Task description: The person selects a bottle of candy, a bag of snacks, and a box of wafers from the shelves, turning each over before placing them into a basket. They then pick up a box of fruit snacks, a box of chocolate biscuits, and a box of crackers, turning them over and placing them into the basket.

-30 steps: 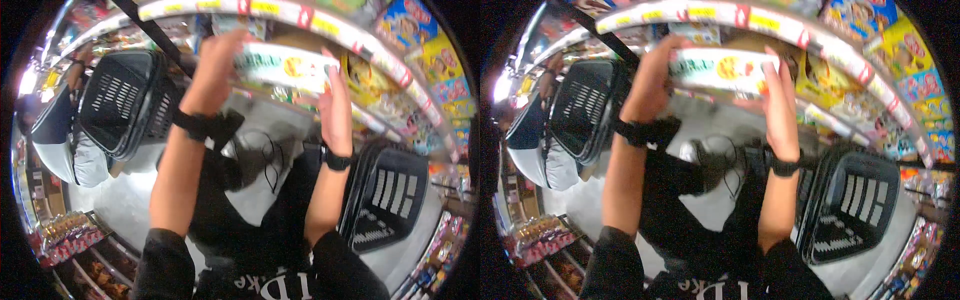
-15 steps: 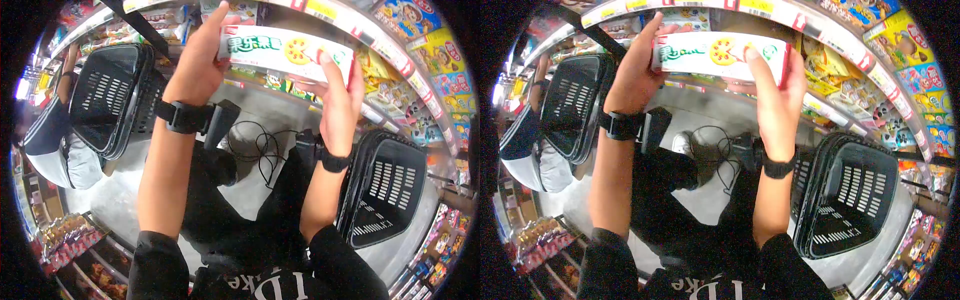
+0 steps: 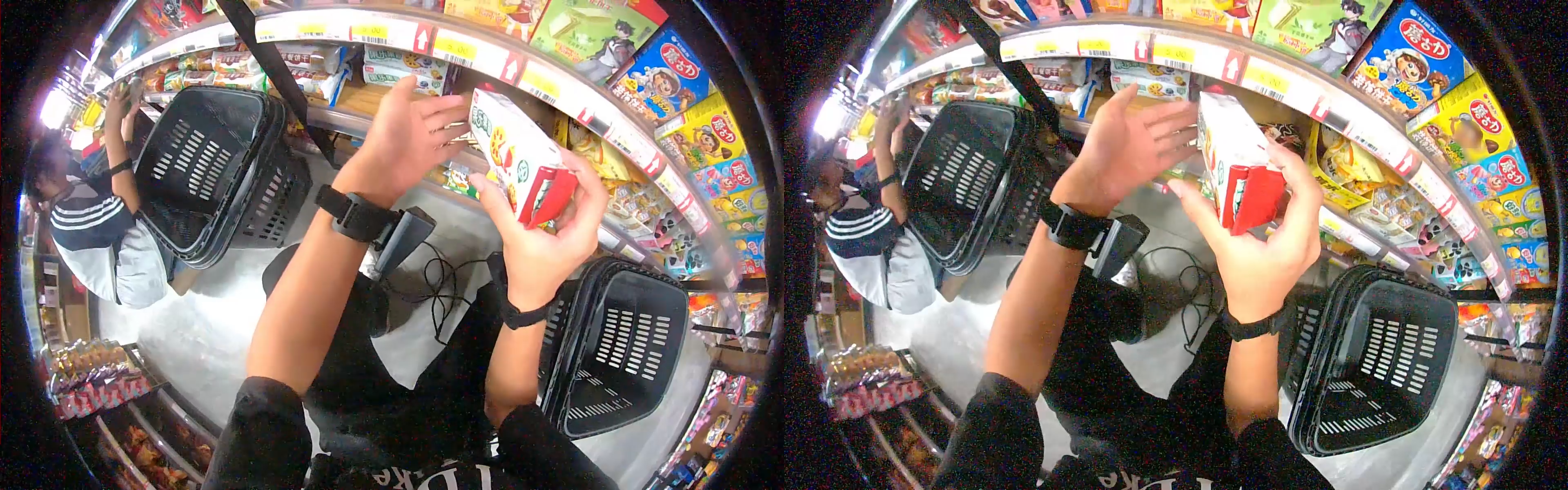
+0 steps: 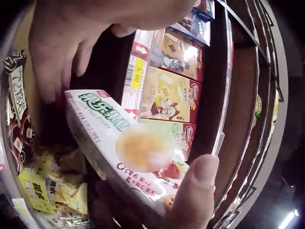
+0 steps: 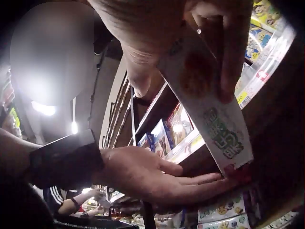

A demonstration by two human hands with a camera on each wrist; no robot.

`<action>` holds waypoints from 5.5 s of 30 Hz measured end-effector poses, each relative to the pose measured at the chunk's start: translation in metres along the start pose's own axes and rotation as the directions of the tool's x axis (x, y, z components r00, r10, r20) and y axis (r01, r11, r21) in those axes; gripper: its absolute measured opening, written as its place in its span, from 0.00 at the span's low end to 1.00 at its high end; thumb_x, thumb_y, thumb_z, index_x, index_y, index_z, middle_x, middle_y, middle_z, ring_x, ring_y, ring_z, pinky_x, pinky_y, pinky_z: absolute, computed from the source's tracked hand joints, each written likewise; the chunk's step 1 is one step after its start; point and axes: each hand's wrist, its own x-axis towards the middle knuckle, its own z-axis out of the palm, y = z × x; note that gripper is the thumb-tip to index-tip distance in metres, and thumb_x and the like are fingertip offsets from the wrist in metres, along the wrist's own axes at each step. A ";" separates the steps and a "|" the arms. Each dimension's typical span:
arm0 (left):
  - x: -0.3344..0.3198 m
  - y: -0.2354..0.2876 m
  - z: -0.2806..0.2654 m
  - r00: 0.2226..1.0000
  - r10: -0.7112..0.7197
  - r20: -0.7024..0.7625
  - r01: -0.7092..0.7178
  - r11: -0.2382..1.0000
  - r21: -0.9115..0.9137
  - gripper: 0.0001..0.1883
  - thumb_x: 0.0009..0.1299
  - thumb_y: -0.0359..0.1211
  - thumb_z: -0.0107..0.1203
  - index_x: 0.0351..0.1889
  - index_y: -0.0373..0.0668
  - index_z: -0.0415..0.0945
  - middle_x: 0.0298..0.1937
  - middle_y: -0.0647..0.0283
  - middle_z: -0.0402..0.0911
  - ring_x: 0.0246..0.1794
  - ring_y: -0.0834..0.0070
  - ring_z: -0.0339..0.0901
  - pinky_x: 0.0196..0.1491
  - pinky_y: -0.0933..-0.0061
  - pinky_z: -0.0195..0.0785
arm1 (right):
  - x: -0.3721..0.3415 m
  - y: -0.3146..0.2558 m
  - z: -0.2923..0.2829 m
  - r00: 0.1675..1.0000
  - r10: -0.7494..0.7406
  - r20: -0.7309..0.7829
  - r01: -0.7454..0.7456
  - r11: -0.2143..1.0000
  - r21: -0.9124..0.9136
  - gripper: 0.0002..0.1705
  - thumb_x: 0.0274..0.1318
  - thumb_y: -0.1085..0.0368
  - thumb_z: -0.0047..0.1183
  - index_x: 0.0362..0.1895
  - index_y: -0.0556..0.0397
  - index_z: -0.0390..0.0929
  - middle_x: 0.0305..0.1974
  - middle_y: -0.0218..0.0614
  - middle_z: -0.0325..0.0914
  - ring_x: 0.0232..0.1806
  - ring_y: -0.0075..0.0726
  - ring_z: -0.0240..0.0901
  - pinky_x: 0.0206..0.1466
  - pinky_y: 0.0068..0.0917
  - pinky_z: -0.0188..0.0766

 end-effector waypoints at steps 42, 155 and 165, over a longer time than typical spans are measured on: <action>0.009 -0.074 0.022 0.990 -0.109 0.093 0.073 0.944 0.323 0.16 0.76 0.51 0.52 0.51 0.55 0.79 0.46 0.73 0.85 0.39 0.82 0.78 0.45 0.74 0.70 | 0.003 0.006 -0.003 0.973 0.225 0.041 -0.229 0.948 0.220 0.20 0.73 0.64 0.48 0.63 0.60 0.66 0.57 0.41 0.70 0.59 0.31 0.67 0.66 0.31 0.61; -0.094 -0.237 0.105 0.356 -0.536 0.765 -0.928 -0.104 0.358 0.38 0.59 0.47 0.68 0.66 0.44 0.71 0.70 0.59 0.67 0.72 0.57 0.61 0.72 0.47 0.50 | -0.028 0.090 -0.351 0.095 0.875 0.475 -0.728 -0.264 0.633 0.17 0.75 0.59 0.41 0.55 0.54 0.75 0.48 0.35 0.79 0.47 0.30 0.76 0.52 0.28 0.76; -0.095 -0.237 0.106 0.347 -0.567 0.747 -0.936 -0.162 0.312 0.28 0.59 0.51 0.67 0.50 0.44 0.78 0.53 0.62 0.76 0.65 0.61 0.67 0.74 0.39 0.46 | 0.038 0.033 -0.392 0.414 0.769 0.486 -0.736 -0.031 0.676 0.18 0.73 0.58 0.43 0.58 0.56 0.73 0.51 0.40 0.79 0.48 0.37 0.76 0.53 0.32 0.76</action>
